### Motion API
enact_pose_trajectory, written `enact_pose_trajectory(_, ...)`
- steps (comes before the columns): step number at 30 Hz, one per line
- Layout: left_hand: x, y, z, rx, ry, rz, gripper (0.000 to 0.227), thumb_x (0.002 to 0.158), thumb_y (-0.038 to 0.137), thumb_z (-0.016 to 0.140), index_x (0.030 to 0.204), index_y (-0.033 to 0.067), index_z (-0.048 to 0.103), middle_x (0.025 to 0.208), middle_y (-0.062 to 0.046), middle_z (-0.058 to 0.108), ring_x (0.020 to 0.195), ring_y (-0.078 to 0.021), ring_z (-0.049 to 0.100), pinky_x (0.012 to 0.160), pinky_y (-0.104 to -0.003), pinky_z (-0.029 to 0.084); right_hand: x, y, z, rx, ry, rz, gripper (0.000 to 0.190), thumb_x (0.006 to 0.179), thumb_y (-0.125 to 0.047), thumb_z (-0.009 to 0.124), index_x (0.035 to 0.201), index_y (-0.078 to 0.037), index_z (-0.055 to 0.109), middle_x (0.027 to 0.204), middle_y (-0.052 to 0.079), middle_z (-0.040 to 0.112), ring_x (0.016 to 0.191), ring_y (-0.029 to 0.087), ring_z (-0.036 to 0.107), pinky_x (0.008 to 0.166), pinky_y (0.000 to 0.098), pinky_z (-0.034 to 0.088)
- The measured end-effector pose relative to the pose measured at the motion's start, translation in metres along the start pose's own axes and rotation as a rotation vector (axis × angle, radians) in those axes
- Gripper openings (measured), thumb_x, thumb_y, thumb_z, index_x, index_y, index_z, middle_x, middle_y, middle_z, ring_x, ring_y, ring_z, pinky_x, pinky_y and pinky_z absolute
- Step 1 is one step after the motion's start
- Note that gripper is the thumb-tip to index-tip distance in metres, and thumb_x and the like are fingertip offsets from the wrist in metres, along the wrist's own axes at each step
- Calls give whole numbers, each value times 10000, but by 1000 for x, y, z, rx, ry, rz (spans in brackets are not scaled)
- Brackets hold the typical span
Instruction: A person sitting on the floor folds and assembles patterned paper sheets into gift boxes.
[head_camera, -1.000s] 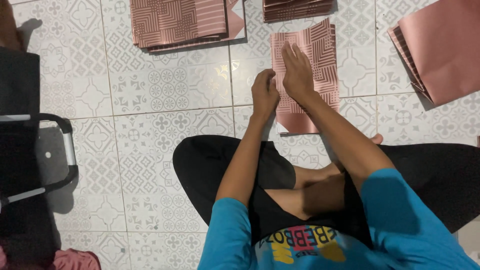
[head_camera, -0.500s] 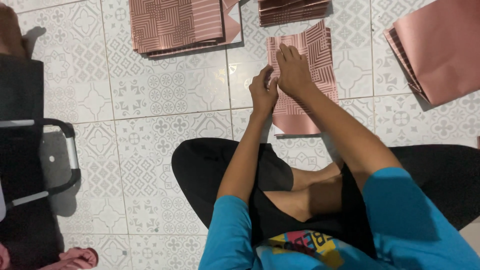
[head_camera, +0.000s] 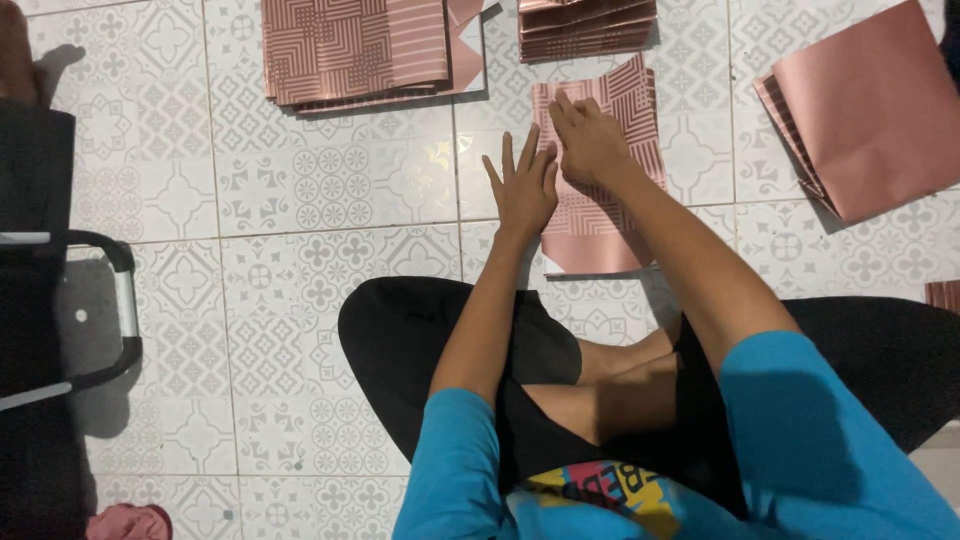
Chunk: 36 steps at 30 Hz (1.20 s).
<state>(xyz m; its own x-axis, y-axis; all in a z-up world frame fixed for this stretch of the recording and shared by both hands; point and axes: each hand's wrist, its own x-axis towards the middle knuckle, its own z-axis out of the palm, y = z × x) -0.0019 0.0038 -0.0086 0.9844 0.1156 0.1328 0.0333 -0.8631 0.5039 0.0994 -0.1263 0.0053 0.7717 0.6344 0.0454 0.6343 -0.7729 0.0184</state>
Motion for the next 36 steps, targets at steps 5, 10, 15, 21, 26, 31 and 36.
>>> enact_pose_trajectory(5, 12, -21, 2, 47, -34, 12, 300, 1039, 368, 481, 1263, 351, 680, 1547, 132, 465, 1520, -297, 286, 1213, -631, 179, -25, -10, 23, 262, 385, 43, 403, 1053, -230, 528, 1434, -147, 631, 1544, 55, 537, 1309, 292, 526, 962, 439, 432)
enact_pose_trajectory(10, 54, -45, -3, 299, -318, 169, 238, 975, 544, 526, 1147, 534, 691, 1393, 204, 494, 1314, -289, 426, 920, -587, 482, -30, -12, 21, 321, 454, 24, 387, 1074, -199, 537, 1441, -127, 634, 1521, 127, 557, 1348, 379, 524, 1020, 477, 448)
enact_pose_trajectory(15, 65, -39, -5, 163, -402, 142, 112, 920, 365, 696, 939, 372, 806, 1402, 31, 501, 1401, -442, 396, 947, -624, 593, -51, -10, 13, 471, 166, -82, 559, 1079, -307, 528, 1563, -41, 445, 1634, 201, 379, 1475, 496, 311, 1150, 616, 306)
enact_pose_trajectory(21, 64, -51, 21, 179, -354, 139, 188, 1016, 443, 605, 1078, 407, 779, 1427, 29, 495, 1435, -456, 371, 997, -659, 550, -95, -25, -5, 497, 5, -164, 780, 1021, -466, 522, 1640, -72, 255, 1670, 205, 284, 1509, 488, 238, 1198, 603, 244)
enact_pose_trajectory(26, 46, -39, 5, 159, -338, 129, 274, 1083, 426, 503, 1267, 388, 702, 1482, -24, 495, 1465, -457, 345, 1048, -651, 517, -130, -47, -12, 457, -28, -244, 868, 960, -611, 513, 1633, -112, 286, 1677, 204, 264, 1517, 493, 211, 1208, 580, 246)
enact_pose_trajectory(31, 43, -33, 3, 168, -357, 109, 325, 1072, 338, 559, 1387, 348, 639, 1580, -32, 435, 1503, -441, 298, 1062, -618, 513, -153, -67, -21, 482, -115, -255, 910, 931, -699, 523, 1621, -146, 305, 1690, 186, 223, 1526, 493, 172, 1223, 577, 222)
enact_pose_trajectory(36, 21, -10, -35, 196, -493, 91, 661, 1025, 540, 552, 1601, 254, 397, 1723, -72, 186, 1571, -436, 126, 1080, -689, 464, -155, -64, -20, 468, -173, -232, 932, 932, -760, 455, 1610, -135, 317, 1635, 221, 323, 1551, 448, 166, 1264, 556, 174)
